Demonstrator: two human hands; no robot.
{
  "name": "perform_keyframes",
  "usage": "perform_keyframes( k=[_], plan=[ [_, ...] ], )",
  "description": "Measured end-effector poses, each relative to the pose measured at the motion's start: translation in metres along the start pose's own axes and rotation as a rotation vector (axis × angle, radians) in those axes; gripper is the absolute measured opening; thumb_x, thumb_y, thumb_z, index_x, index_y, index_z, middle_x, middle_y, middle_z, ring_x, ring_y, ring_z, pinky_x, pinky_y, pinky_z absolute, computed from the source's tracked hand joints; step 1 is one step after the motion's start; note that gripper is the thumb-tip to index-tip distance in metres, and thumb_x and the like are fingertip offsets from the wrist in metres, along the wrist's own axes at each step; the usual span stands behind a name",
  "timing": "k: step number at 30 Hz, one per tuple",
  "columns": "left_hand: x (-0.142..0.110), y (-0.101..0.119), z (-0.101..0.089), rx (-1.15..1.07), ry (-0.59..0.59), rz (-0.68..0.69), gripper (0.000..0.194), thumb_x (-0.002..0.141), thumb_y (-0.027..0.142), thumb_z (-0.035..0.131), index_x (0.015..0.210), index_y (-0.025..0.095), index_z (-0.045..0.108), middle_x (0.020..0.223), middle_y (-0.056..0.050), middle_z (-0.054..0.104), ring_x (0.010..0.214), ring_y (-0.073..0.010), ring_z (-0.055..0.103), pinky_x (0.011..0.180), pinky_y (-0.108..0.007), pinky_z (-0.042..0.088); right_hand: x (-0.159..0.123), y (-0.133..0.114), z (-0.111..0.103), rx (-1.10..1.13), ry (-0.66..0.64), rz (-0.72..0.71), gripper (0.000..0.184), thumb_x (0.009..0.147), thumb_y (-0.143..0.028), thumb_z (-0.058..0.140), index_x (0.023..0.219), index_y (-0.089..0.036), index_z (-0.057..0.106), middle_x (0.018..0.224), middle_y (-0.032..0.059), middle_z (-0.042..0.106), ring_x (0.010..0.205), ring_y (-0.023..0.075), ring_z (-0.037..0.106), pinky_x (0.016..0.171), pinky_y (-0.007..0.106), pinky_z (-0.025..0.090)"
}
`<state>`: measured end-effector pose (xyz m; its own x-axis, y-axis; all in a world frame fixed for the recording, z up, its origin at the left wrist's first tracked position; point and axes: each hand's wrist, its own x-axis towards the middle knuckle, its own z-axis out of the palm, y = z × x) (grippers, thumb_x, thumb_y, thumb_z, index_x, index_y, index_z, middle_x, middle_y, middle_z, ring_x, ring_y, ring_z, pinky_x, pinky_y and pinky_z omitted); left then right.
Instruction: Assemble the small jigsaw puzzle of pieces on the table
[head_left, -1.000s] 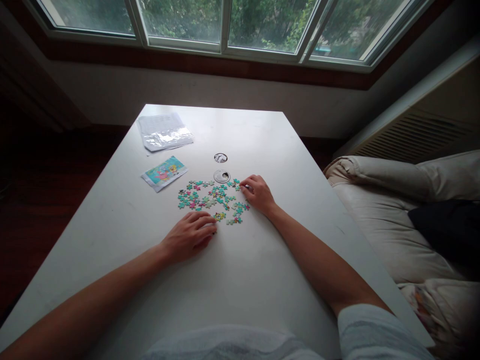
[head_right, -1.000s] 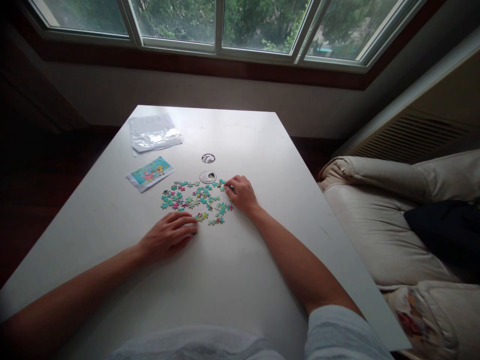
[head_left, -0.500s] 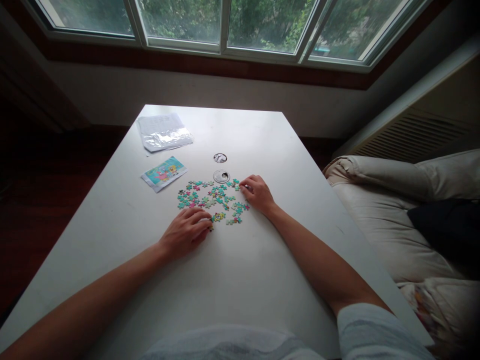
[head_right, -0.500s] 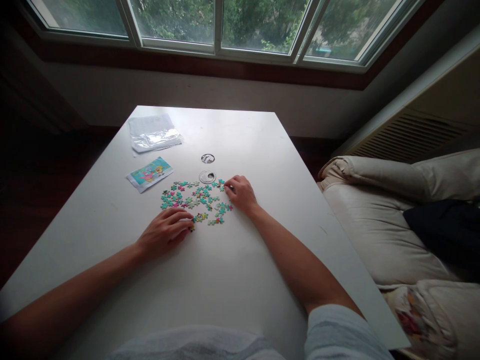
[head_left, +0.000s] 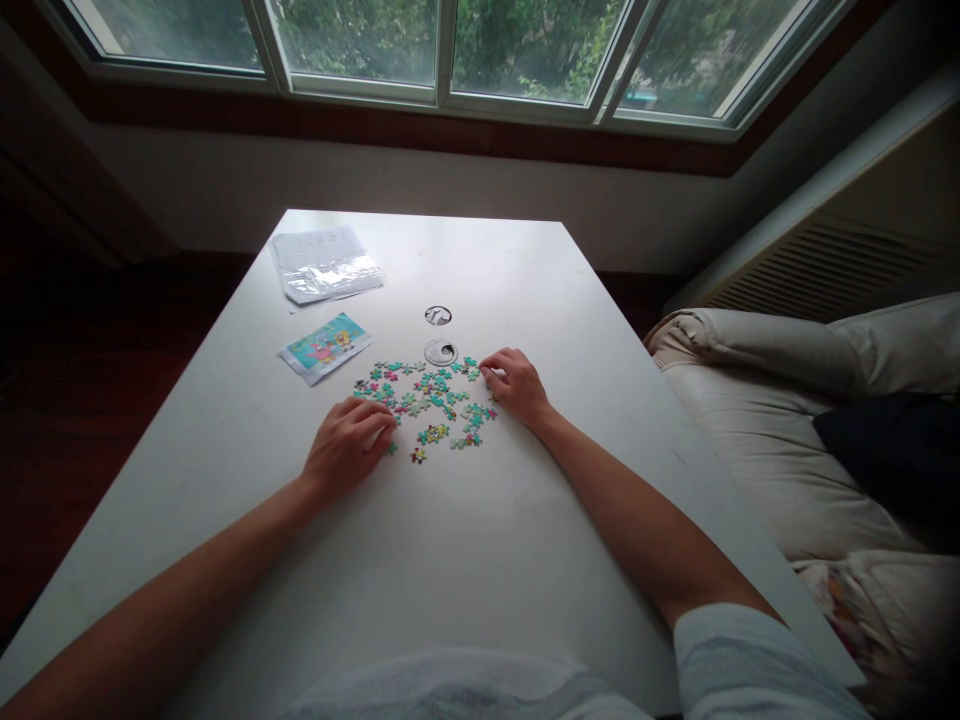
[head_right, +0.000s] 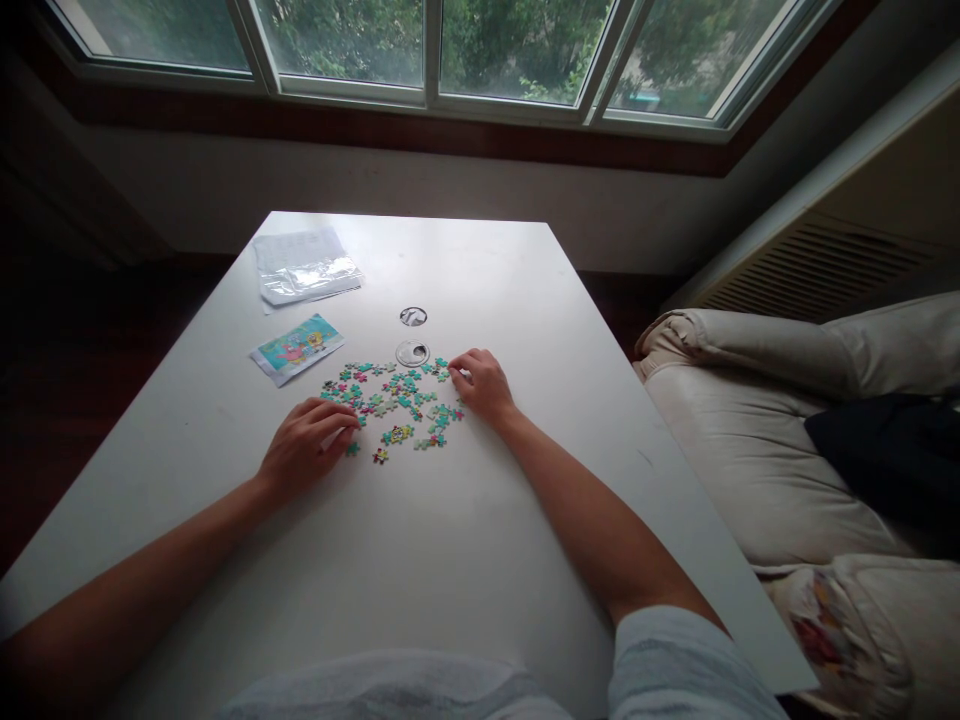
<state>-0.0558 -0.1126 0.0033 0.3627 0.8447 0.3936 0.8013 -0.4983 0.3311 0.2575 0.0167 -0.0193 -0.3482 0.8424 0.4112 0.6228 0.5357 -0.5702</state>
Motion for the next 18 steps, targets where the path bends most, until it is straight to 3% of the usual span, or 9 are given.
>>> perform_keyframes(
  k=[6,11,18],
  plan=[
    [0.004,-0.023,-0.012,0.039,0.090,-0.169,0.020,0.098,0.029,0.053,0.097,0.023,0.072,0.106,-0.003,0.072,0.105,-0.0242,0.061,0.099,-0.044,0.047,0.002,0.008,-0.006,-0.009,0.025,-0.006,0.013,0.093,-0.026,0.058,0.091,-0.025,0.071,0.094,0.0053,0.067,0.097,0.0241,0.059,0.090,0.041,0.049],
    [0.003,-0.033,-0.015,0.080,0.054,-0.204,0.020,0.096,0.031,0.055,0.107,0.024,0.070,0.119,-0.005,0.069,0.114,-0.0278,0.057,0.103,-0.048,0.044,0.005,0.023,-0.015,-0.031,0.036,0.046,0.013,0.092,-0.027,0.058,0.093,-0.024,0.071,0.094,0.0056,0.067,0.095,0.0241,0.058,0.086,0.040,0.050],
    [0.002,-0.033,-0.009,0.069,-0.015,-0.202,0.038,0.094,0.038,0.058,0.129,0.024,0.059,0.134,-0.008,0.059,0.126,-0.0304,0.051,0.110,-0.050,0.041,0.007,0.027,-0.015,-0.082,-0.033,0.037,0.016,0.091,-0.030,0.061,0.102,-0.024,0.072,0.096,0.0063,0.065,0.090,0.0229,0.059,0.089,0.041,0.049]
  ],
)
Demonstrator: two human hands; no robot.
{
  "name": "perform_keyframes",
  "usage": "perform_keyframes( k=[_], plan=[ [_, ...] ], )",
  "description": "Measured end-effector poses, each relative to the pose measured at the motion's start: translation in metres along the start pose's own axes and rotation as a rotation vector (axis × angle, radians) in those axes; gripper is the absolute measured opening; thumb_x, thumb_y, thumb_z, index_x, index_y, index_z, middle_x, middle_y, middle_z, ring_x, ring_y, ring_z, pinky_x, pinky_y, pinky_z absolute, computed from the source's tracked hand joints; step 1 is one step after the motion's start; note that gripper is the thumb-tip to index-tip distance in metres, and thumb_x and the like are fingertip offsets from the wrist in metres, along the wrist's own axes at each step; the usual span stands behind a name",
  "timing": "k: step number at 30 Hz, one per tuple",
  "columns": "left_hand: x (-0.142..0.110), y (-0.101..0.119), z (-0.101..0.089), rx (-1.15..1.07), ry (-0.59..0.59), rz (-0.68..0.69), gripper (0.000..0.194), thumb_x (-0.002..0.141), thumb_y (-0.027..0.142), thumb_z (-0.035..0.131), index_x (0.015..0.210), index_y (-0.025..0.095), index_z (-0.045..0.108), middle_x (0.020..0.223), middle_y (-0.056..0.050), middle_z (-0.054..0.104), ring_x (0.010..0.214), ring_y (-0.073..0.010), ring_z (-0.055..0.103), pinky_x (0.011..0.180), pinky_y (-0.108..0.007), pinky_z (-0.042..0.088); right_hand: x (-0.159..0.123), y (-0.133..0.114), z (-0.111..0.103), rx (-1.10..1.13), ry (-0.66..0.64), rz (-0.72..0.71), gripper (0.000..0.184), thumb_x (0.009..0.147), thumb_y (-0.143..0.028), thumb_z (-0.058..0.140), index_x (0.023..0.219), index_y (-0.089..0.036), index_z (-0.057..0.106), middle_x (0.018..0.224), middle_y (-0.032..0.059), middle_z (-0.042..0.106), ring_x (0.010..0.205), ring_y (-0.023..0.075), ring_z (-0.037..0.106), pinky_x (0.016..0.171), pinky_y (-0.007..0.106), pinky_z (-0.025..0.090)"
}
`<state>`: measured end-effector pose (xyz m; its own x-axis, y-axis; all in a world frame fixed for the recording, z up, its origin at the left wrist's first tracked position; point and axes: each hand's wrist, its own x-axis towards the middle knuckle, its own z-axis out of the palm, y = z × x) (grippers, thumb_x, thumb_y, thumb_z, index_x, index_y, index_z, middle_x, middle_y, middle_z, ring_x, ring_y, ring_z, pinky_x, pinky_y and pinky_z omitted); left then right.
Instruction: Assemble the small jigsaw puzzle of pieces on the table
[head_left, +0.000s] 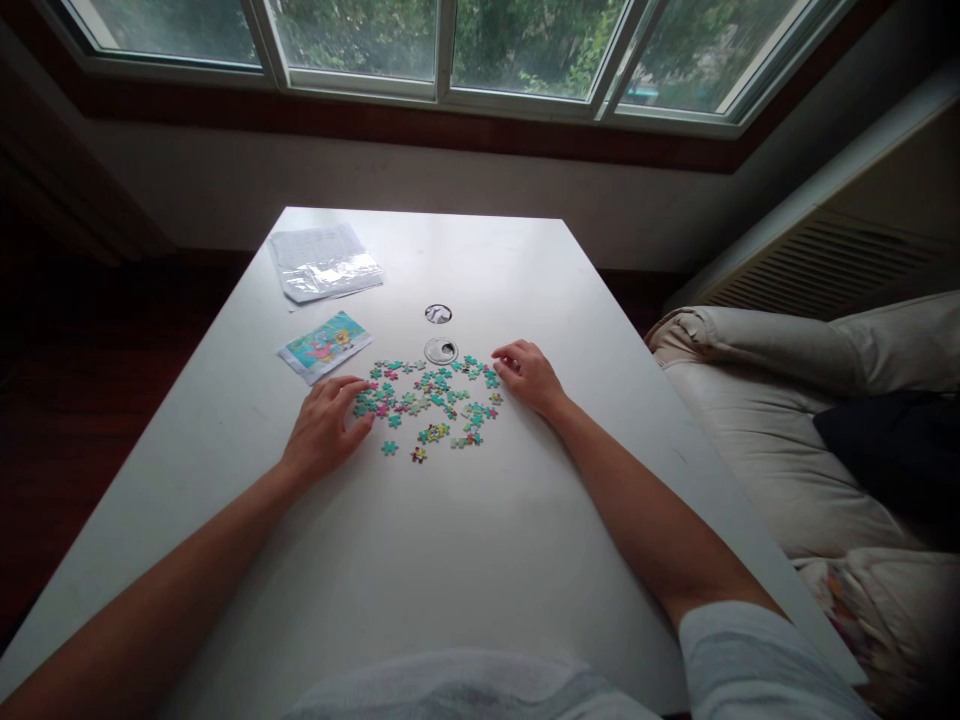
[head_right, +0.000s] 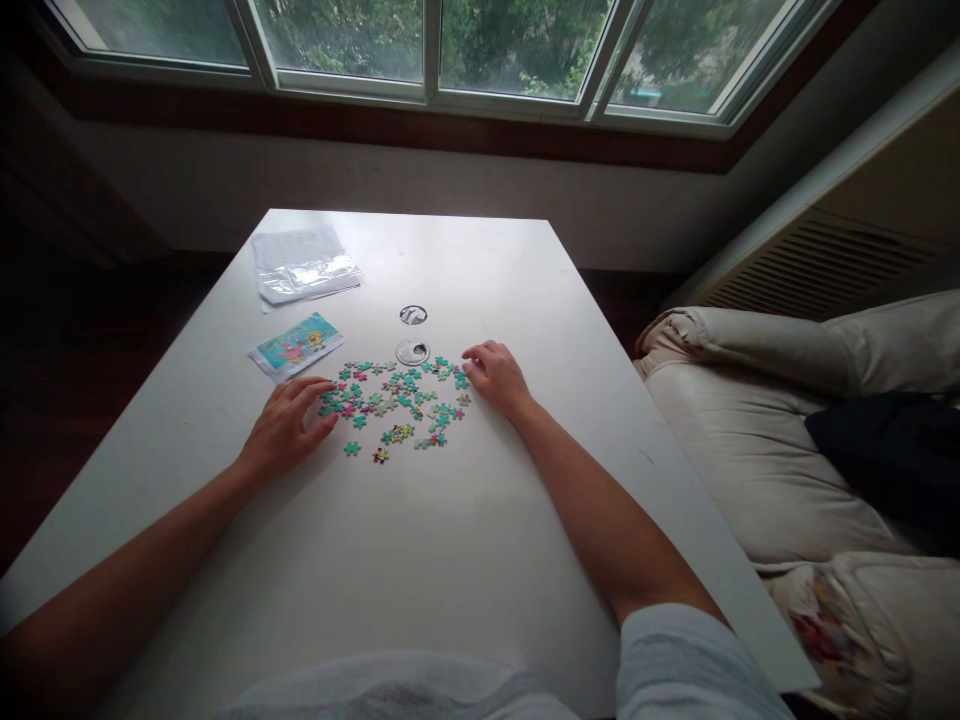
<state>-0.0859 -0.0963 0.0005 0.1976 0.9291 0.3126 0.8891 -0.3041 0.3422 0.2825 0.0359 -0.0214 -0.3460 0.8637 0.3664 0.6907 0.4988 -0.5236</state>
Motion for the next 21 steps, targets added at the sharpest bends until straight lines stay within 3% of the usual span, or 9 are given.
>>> perform_keyframes(
  k=[3,7,11,16,21],
  plan=[
    [-0.001,0.004,-0.001,-0.015,-0.023,0.024,0.046,0.094,0.042,0.059,0.136,0.024,0.054,0.140,-0.010,0.054,0.131,-0.0310,0.048,0.113,-0.050,0.039,0.001,-0.003,-0.011,-0.028,-0.086,-0.020,0.022,0.091,-0.032,0.064,0.110,-0.025,0.071,0.102,0.0076,0.066,0.095,0.0245,0.061,0.090,0.042,0.050],
    [-0.004,0.009,0.000,-0.020,-0.064,0.087,0.061,0.093,0.047,0.061,0.147,0.025,0.043,0.148,-0.012,0.047,0.138,-0.0325,0.042,0.117,-0.053,0.035,-0.001,-0.006,-0.040,-0.043,-0.312,-0.136,0.032,0.091,-0.034,0.066,0.122,-0.028,0.068,0.117,0.0087,0.066,0.106,0.0270,0.063,0.096,0.043,0.050],
    [-0.007,0.012,0.005,-0.017,-0.102,0.159,0.074,0.091,0.051,0.064,0.155,0.027,0.033,0.155,-0.013,0.041,0.145,-0.0349,0.034,0.120,-0.057,0.028,-0.008,-0.011,-0.056,-0.052,-0.357,-0.143,0.048,0.088,-0.043,0.071,0.133,-0.031,0.062,0.131,0.0104,0.061,0.117,0.0310,0.061,0.101,0.049,0.050],
    [-0.008,0.009,0.010,0.012,-0.099,0.124,0.071,0.093,0.050,0.061,0.155,0.027,0.033,0.156,-0.012,0.041,0.146,-0.0346,0.033,0.121,-0.057,0.028,-0.016,-0.030,-0.044,-0.053,-0.310,-0.180,0.073,0.082,-0.056,0.075,0.146,-0.033,0.048,0.157,0.0124,0.038,0.139,0.0365,0.046,0.111,0.055,0.045],
    [-0.006,0.004,0.012,0.060,-0.069,0.050,0.060,0.097,0.047,0.055,0.151,0.023,0.040,0.153,-0.013,0.044,0.145,-0.0337,0.036,0.120,-0.054,0.031,-0.021,-0.051,-0.026,-0.057,-0.258,-0.271,0.077,0.082,-0.062,0.072,0.148,-0.032,0.044,0.165,0.0114,0.024,0.147,0.0371,0.034,0.117,0.056,0.037]
  ],
)
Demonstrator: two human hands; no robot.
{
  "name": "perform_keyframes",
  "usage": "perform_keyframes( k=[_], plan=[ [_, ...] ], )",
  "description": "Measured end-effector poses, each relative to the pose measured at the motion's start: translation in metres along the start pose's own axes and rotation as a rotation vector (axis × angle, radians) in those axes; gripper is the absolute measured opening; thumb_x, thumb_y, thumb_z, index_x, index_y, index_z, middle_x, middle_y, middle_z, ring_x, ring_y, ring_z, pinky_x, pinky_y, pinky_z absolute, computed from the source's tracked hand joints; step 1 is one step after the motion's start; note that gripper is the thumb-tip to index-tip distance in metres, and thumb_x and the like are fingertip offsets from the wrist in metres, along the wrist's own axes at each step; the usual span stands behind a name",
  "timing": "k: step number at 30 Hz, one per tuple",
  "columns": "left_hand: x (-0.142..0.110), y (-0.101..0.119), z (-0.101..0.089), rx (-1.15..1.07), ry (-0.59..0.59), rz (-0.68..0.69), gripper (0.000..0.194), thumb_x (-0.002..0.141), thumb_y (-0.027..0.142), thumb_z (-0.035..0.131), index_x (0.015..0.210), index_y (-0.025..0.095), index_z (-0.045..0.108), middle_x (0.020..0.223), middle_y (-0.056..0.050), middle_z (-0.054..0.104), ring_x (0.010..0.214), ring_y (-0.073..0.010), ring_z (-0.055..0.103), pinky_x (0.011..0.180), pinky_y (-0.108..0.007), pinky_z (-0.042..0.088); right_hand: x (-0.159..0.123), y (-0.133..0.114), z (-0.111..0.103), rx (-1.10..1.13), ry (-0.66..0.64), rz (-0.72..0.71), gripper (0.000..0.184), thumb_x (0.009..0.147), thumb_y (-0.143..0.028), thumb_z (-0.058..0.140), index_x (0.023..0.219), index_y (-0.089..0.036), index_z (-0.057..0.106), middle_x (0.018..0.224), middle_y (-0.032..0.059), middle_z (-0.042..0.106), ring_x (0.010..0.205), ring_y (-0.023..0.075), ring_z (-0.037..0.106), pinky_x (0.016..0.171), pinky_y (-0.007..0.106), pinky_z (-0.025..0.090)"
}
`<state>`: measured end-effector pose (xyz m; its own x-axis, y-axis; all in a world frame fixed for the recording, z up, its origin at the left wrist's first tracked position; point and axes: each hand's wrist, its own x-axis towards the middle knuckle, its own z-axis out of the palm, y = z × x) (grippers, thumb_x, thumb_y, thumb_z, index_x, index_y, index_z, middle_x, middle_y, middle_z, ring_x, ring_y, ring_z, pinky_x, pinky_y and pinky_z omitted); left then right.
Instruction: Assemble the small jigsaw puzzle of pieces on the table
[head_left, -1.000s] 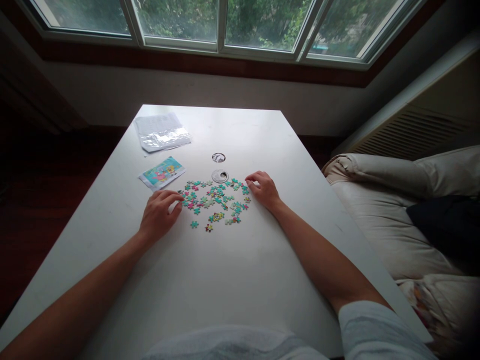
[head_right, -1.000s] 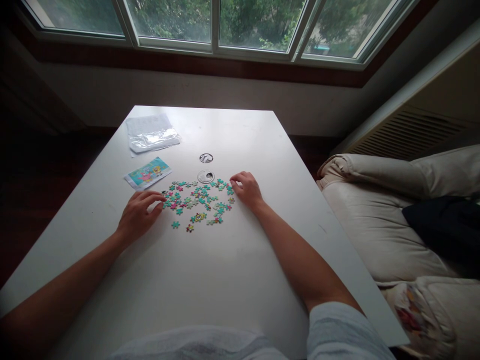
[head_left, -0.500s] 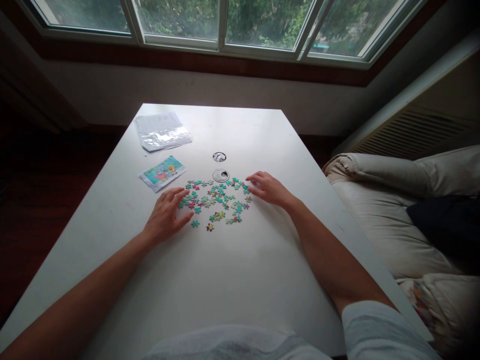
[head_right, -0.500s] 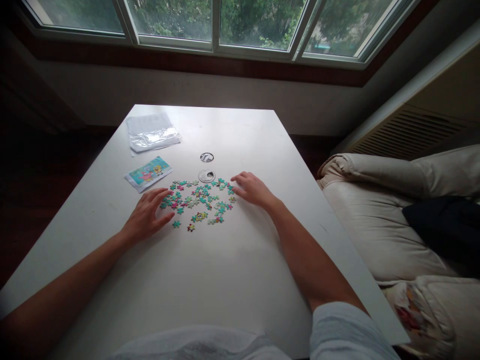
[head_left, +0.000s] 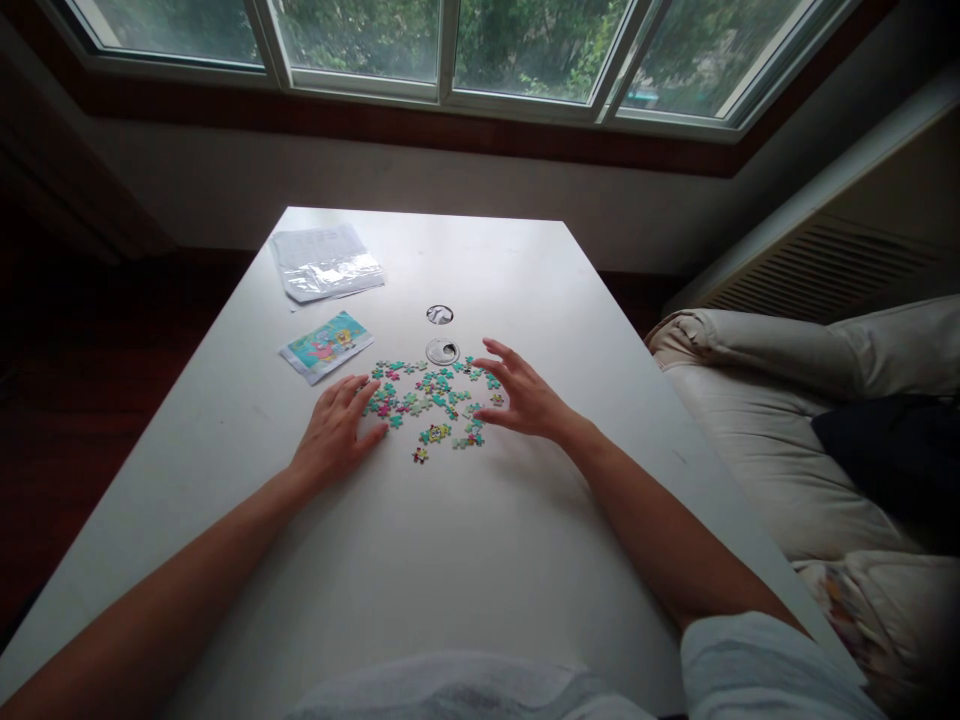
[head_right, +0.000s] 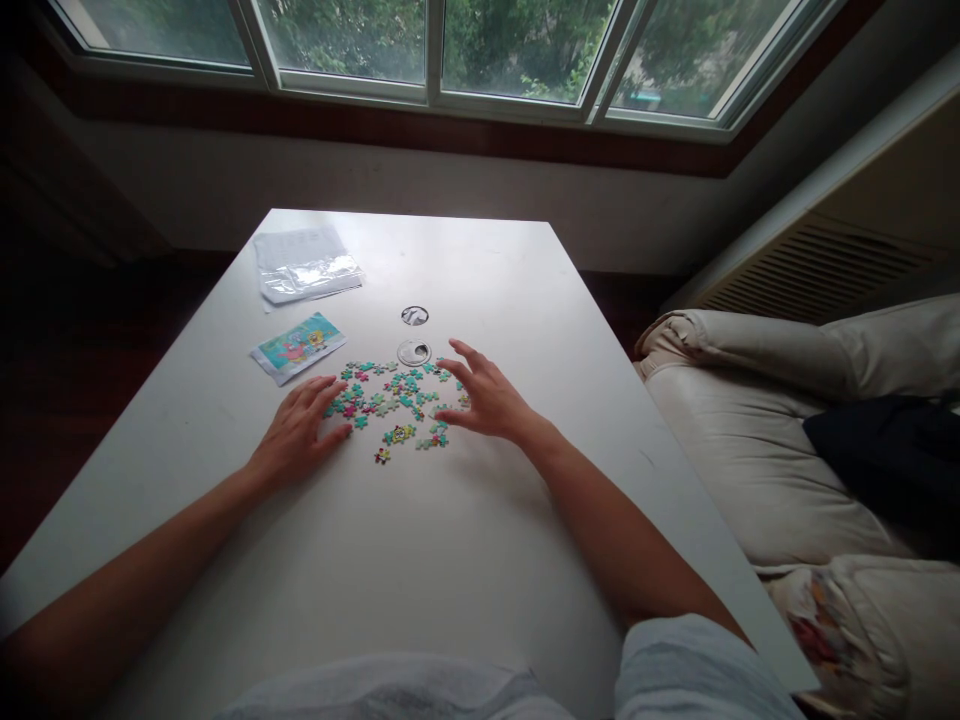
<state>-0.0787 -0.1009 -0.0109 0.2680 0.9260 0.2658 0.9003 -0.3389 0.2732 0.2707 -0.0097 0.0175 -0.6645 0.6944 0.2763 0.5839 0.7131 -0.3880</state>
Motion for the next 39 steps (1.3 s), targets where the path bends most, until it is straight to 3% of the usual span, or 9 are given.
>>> perform_keyframes(
  k=[8,18,27,33,39],
  plan=[
    [0.001,0.003,-0.003,0.026,-0.014,-0.031,0.053,0.098,0.042,0.051,0.147,0.022,0.046,0.151,-0.012,0.047,0.142,-0.0333,0.038,0.120,-0.054,0.029,-0.001,-0.010,0.016,-0.014,-0.147,-0.146,0.086,0.081,-0.063,0.073,0.153,-0.029,0.039,0.168,0.0127,0.018,0.152,0.0367,0.024,0.121,0.057,0.029],
    [0.001,0.002,-0.002,0.018,-0.033,0.010,0.046,0.099,0.044,0.051,0.140,0.022,0.054,0.149,-0.013,0.048,0.138,-0.0325,0.044,0.118,-0.055,0.032,-0.002,0.019,0.023,-0.005,-0.082,-0.064,0.068,0.089,-0.055,0.067,0.148,-0.029,0.046,0.162,0.0140,0.033,0.148,0.0350,0.034,0.119,0.056,0.033],
    [0.001,0.004,-0.002,-0.034,-0.078,0.069,0.050,0.099,0.043,0.053,0.144,0.025,0.049,0.157,-0.012,0.043,0.145,-0.0313,0.039,0.121,-0.057,0.029,-0.001,0.028,0.027,0.008,0.003,-0.033,0.056,0.093,-0.048,0.064,0.143,-0.029,0.052,0.153,0.0133,0.046,0.139,0.0329,0.045,0.115,0.055,0.040],
    [0.002,0.010,-0.007,-0.086,-0.014,0.149,0.033,0.098,0.036,0.055,0.128,0.024,0.060,0.148,-0.009,0.052,0.139,-0.0288,0.045,0.116,-0.051,0.040,0.000,0.029,0.030,-0.002,0.031,-0.005,0.049,0.095,-0.047,0.060,0.140,-0.028,0.055,0.150,0.0125,0.049,0.137,0.0319,0.048,0.113,0.054,0.042],
    [0.003,0.011,-0.006,-0.123,-0.037,0.282,0.026,0.098,0.028,0.054,0.122,0.027,0.065,0.139,-0.005,0.061,0.138,-0.0260,0.047,0.116,-0.050,0.041,-0.001,0.026,0.024,0.035,0.025,-0.017,0.052,0.094,-0.051,0.062,0.141,-0.029,0.055,0.149,0.0129,0.049,0.137,0.0321,0.047,0.113,0.054,0.042]
  ],
)
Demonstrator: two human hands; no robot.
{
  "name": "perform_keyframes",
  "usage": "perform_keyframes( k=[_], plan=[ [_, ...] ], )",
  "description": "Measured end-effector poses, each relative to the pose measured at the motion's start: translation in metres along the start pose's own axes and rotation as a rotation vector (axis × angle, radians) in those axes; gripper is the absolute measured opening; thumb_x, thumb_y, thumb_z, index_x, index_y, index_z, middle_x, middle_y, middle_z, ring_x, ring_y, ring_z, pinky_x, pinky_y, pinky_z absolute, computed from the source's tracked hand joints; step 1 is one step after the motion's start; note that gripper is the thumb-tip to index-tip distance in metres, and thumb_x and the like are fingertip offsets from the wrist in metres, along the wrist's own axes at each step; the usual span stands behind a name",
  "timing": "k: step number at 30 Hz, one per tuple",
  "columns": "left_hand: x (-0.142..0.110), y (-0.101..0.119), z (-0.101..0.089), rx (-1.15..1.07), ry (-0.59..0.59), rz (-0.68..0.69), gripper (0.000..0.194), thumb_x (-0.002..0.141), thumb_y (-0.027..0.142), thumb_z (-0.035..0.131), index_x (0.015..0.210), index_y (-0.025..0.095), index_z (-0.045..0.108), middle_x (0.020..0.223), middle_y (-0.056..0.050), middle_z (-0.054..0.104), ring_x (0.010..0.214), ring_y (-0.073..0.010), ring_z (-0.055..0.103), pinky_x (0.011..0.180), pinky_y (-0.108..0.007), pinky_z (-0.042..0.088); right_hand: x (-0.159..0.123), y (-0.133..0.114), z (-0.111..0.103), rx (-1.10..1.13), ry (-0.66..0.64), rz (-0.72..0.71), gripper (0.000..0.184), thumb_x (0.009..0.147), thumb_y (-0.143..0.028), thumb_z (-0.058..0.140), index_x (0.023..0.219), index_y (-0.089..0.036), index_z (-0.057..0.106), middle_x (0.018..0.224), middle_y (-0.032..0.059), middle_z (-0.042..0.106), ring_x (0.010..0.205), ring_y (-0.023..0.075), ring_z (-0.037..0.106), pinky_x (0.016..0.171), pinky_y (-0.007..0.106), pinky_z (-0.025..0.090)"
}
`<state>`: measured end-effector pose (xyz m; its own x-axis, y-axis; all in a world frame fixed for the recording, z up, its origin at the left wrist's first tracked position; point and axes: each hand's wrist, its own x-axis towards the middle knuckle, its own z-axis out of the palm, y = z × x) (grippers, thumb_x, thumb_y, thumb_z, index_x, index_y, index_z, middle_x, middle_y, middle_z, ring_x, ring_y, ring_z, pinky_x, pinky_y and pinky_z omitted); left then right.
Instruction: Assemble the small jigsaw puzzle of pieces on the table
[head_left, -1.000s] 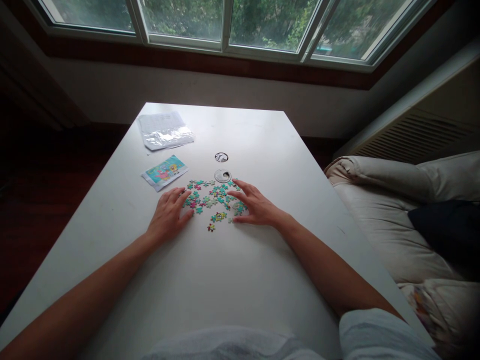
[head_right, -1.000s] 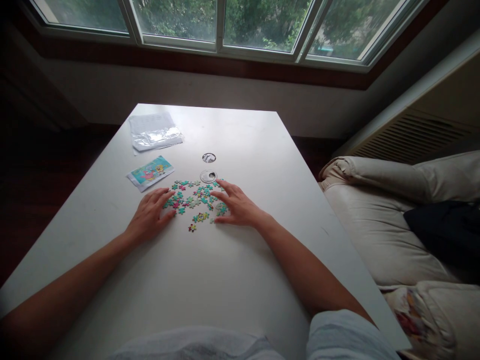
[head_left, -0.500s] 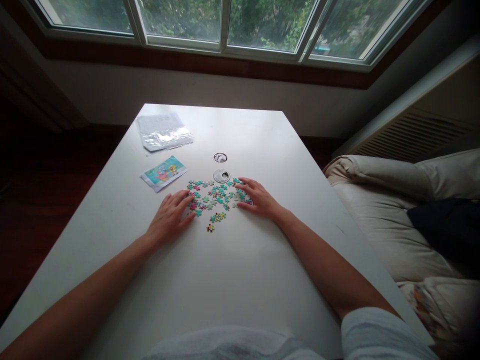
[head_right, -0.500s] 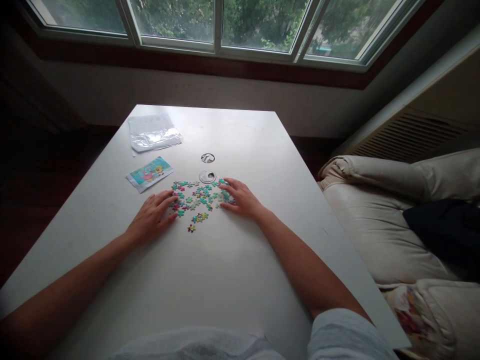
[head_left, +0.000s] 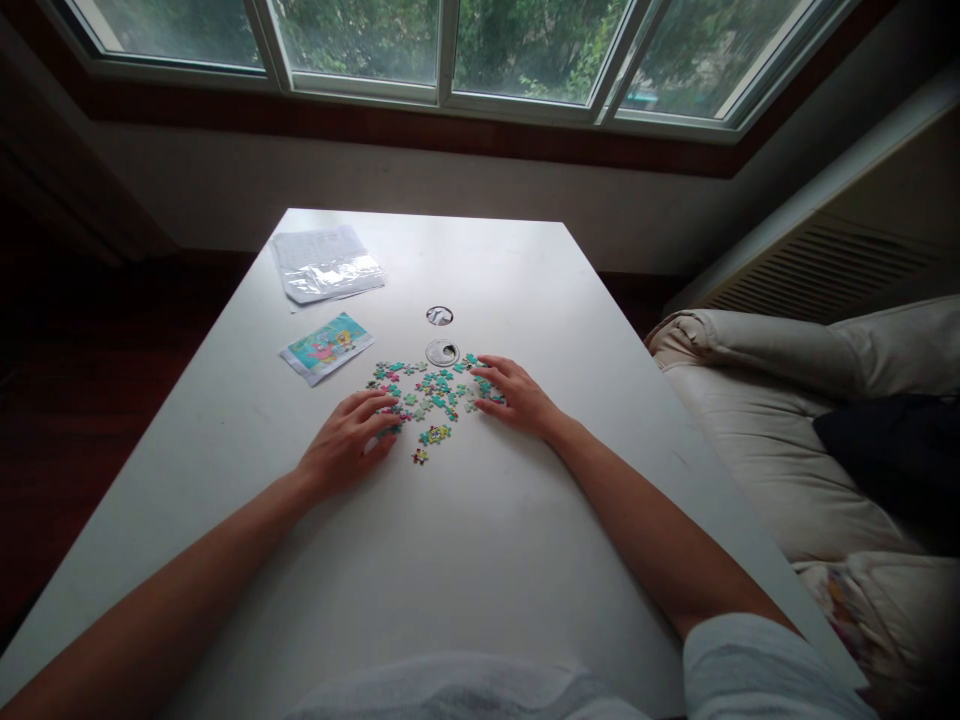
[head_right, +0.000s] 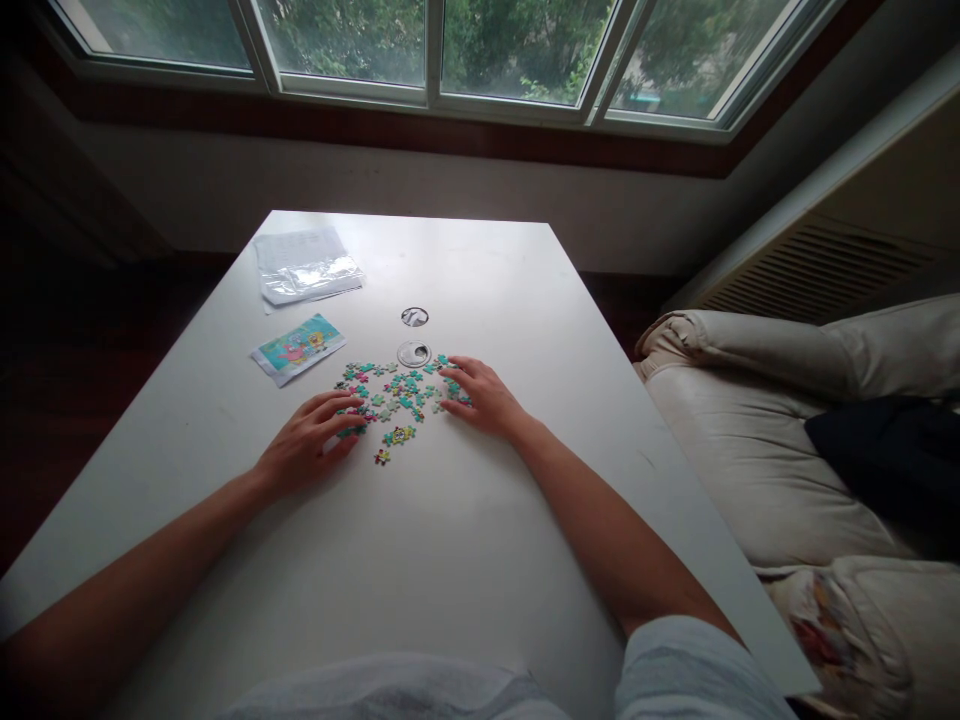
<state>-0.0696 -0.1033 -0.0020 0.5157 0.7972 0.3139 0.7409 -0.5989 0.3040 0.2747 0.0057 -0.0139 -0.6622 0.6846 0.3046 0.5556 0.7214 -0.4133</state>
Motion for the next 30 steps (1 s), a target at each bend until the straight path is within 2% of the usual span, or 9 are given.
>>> perform_keyframes(
  k=[6,10,15,20,25,30],
  plan=[
    [0.000,-0.001,0.002,0.021,-0.013,-0.010,0.032,0.098,0.029,0.054,0.129,0.026,0.063,0.140,-0.006,0.060,0.139,-0.0279,0.046,0.117,-0.052,0.040,0.000,0.001,0.000,-0.001,-0.033,-0.050,0.062,0.088,-0.055,0.069,0.142,-0.030,0.053,0.153,0.0117,0.046,0.141,0.0321,0.043,0.116,0.054,0.039],
    [0.000,0.007,0.002,0.040,-0.020,0.004,0.034,0.097,0.028,0.054,0.131,0.026,0.062,0.143,-0.007,0.058,0.141,-0.0289,0.044,0.118,-0.053,0.039,0.001,0.000,0.005,-0.040,-0.008,-0.010,0.053,0.092,-0.047,0.065,0.140,-0.029,0.054,0.151,0.0123,0.048,0.139,0.0320,0.045,0.115,0.054,0.040],
    [0.000,0.025,0.002,0.017,-0.086,0.101,0.037,0.097,0.027,0.053,0.133,0.026,0.060,0.147,-0.007,0.055,0.143,-0.0290,0.042,0.120,-0.053,0.037,0.001,-0.010,0.008,-0.066,0.024,-0.011,0.045,0.094,-0.040,0.062,0.138,-0.028,0.057,0.150,0.0119,0.049,0.139,0.0313,0.045,0.114,0.053,0.041],
    [0.001,0.037,0.002,-0.011,-0.178,0.196,0.047,0.098,0.035,0.055,0.144,0.027,0.052,0.154,-0.007,0.049,0.147,-0.0308,0.038,0.122,-0.053,0.033,0.002,-0.027,0.016,-0.117,-0.024,-0.084,0.048,0.097,-0.042,0.059,0.143,-0.031,0.054,0.158,0.0092,0.042,0.148,0.0316,0.035,0.120,0.056,0.032],
    [0.002,0.039,0.003,-0.020,-0.210,0.204,0.045,0.099,0.037,0.054,0.142,0.028,0.054,0.152,-0.006,0.052,0.145,-0.0304,0.041,0.122,-0.053,0.033,0.002,-0.036,0.020,-0.151,-0.079,-0.088,0.043,0.100,-0.041,0.054,0.141,-0.030,0.057,0.161,0.0097,0.038,0.151,0.0320,0.030,0.122,0.059,0.026],
    [0.001,0.035,0.002,-0.026,-0.201,0.219,0.038,0.099,0.032,0.052,0.136,0.027,0.059,0.146,-0.005,0.058,0.140,-0.0279,0.047,0.120,-0.051,0.035,0.003,-0.032,0.016,-0.084,-0.054,-0.111,0.030,0.100,-0.032,0.055,0.128,-0.027,0.066,0.157,0.0092,0.045,0.150,0.0292,0.033,0.120,0.055,0.033]
  ],
)
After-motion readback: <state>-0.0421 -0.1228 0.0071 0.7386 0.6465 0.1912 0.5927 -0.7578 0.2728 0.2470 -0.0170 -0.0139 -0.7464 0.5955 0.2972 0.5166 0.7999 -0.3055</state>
